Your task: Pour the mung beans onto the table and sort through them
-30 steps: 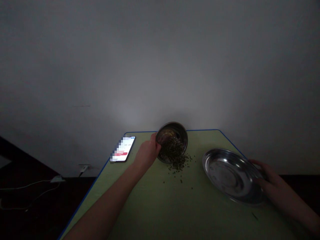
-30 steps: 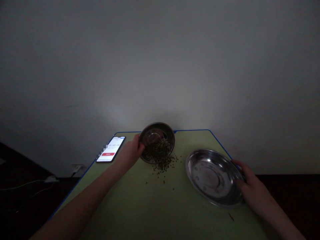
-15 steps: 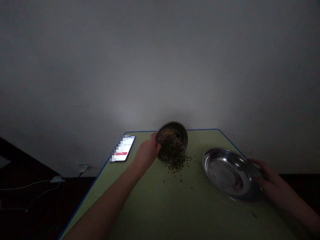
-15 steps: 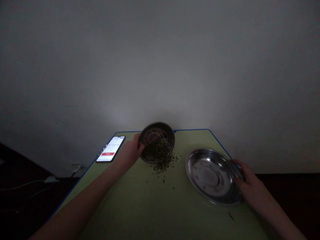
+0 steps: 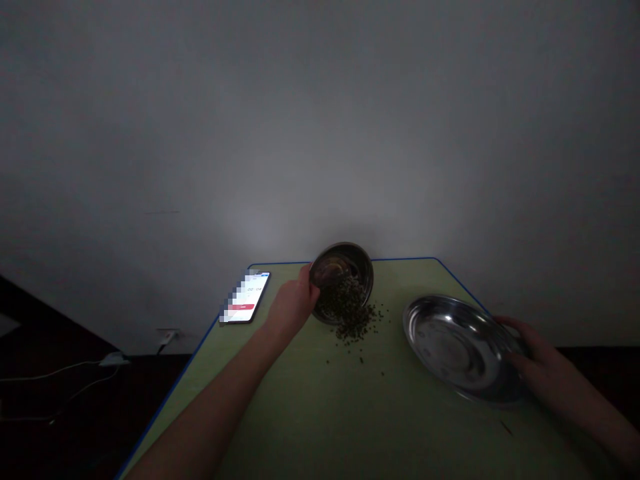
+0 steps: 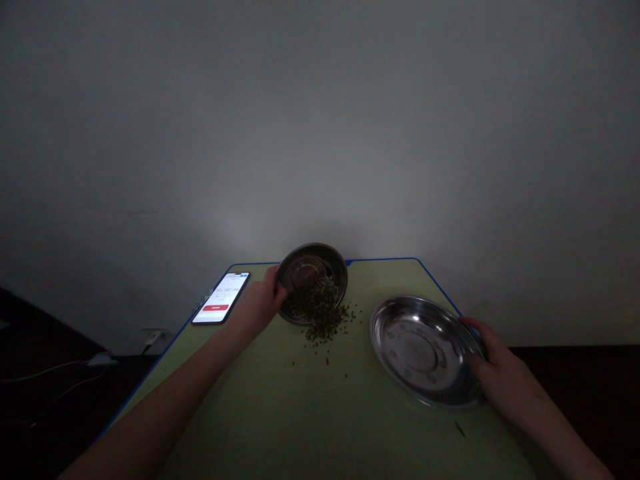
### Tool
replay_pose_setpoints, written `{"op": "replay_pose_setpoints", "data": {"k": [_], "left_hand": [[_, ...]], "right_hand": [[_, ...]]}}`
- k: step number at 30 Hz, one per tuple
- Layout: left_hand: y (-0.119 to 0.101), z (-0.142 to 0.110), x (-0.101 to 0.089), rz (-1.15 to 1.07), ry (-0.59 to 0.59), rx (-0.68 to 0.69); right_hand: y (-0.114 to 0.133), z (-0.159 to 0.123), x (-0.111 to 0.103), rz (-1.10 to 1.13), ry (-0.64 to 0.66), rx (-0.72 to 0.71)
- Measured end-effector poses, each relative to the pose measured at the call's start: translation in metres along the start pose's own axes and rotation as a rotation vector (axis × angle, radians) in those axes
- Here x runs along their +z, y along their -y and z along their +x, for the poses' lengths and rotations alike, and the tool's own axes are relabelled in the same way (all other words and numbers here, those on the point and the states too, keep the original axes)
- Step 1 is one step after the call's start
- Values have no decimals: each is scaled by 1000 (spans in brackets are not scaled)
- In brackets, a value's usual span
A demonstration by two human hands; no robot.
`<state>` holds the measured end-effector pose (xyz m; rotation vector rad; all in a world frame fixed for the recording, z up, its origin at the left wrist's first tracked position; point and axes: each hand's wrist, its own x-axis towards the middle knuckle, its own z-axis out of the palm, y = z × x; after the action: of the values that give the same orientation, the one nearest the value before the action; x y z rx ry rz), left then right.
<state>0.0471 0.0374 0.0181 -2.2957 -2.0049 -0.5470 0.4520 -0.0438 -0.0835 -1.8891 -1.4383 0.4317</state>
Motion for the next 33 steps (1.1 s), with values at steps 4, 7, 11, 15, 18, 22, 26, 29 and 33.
{"op": "replay_pose_setpoints", "data": {"k": [4,7,11,15,18,22,26,29,33], "left_hand": [[0,0,0,6,-10,13],[1,0,2,18,-18,12],[3,0,4,29,-31,21],[4,-1,4,29,-30,15],[4,-1,3,28,-33,12],[4,-1,2,35,-33,10],[5,0,3,39,-31,10],[6,0,3,35,-39,15],[5,0,2,43,-24,6]], "right_hand": [[3,2,-4,53,82,138],[4,3,-4,51,78,124],[7,2,-2,51,54,103],[9,1,-1,67,63,112],[9,1,-2,52,63,107],[5,2,-2,59,61,105],[1,4,0,94,71,99],[2,4,1,92,69,110],[4,5,1,89,69,126]]}}
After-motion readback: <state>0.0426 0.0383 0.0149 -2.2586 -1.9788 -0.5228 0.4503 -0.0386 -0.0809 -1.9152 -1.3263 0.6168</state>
